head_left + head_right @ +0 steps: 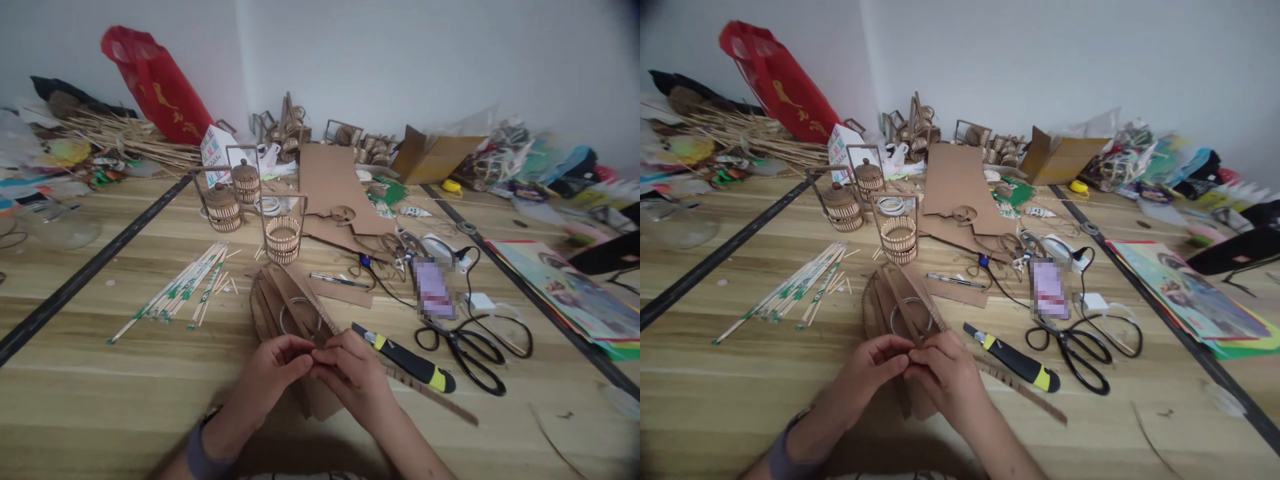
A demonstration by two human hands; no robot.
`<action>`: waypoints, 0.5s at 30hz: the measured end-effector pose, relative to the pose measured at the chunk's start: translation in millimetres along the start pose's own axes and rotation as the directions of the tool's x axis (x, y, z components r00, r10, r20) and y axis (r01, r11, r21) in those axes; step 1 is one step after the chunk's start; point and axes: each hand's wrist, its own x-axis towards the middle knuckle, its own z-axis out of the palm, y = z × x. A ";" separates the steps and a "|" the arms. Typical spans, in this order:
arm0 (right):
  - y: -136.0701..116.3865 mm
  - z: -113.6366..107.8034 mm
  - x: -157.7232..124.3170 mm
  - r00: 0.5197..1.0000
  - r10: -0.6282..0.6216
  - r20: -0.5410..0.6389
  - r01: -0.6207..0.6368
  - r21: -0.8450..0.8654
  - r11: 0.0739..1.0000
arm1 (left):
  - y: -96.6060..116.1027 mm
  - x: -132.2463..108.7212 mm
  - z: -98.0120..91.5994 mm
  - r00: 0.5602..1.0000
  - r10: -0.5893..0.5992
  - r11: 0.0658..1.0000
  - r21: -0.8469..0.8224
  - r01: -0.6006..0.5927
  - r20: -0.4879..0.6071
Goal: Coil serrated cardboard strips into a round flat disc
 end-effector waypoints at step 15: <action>4.2 -0.2 0.5 0.999 -0.020 -0.039 0.020 0.017 1.000 | -11.8 3.7 -7.7 0.992 0.037 0.983 -0.180 -0.014 0.121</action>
